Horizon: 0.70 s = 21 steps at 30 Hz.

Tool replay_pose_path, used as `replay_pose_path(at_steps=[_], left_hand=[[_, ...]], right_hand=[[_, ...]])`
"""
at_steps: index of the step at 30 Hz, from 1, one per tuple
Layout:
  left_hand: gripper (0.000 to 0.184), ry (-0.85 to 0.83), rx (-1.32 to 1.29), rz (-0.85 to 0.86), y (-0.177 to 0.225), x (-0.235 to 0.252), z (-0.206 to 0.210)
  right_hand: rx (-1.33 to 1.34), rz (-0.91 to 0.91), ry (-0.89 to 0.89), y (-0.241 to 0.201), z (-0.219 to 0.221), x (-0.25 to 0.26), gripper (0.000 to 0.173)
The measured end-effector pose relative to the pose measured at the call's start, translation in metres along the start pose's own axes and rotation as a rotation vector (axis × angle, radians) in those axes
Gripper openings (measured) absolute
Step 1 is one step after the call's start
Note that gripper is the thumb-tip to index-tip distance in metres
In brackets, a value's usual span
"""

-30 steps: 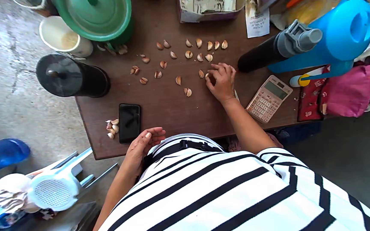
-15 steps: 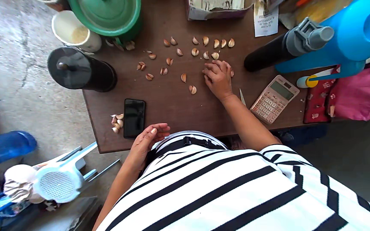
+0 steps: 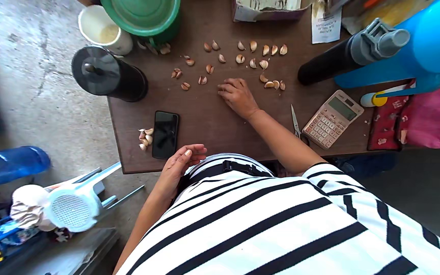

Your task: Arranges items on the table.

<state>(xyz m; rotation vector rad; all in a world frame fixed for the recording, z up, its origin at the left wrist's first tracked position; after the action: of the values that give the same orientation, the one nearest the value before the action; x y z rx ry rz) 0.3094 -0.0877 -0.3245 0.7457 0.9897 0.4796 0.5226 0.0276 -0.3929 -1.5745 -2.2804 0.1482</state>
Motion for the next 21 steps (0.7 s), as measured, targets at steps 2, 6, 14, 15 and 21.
replay_pose_path(at_steps=[2,6,14,15,21], left_hand=[[0.045,0.007,-0.016,0.004,-0.001,-0.002,-0.002],[0.045,0.005,-0.038,0.018,-0.004,-0.002,-0.005],[0.044,0.012,-0.045,0.003,0.001,0.003,-0.003],[0.044,0.017,-0.049,0.003,0.002,0.003,-0.004],[0.044,0.043,-0.055,0.000,0.003,0.003,-0.007]], right_hand=[[0.008,0.064,-0.045,0.014,0.001,-0.002,0.024],[-0.008,0.129,-0.070,0.027,-0.011,-0.015,0.022],[0.076,-0.004,-0.048,0.000,0.002,-0.053,0.024],[0.085,0.007,-0.034,0.001,0.003,-0.056,0.025],[0.122,0.010,0.043,0.006,0.003,-0.067,0.026]])
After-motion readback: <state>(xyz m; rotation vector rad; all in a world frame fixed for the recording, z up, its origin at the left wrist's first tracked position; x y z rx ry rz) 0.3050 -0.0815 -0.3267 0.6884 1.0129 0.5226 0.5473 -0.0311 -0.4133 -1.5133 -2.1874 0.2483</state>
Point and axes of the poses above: each hand's wrist, its own x-axis towards the middle knuckle, its own z-axis out of the palm, y = z × x, the point moved 10 cm from there along x, towards the middle knuckle, and after that the axes turned 9 degrees about -x, right-handed, at the moved point
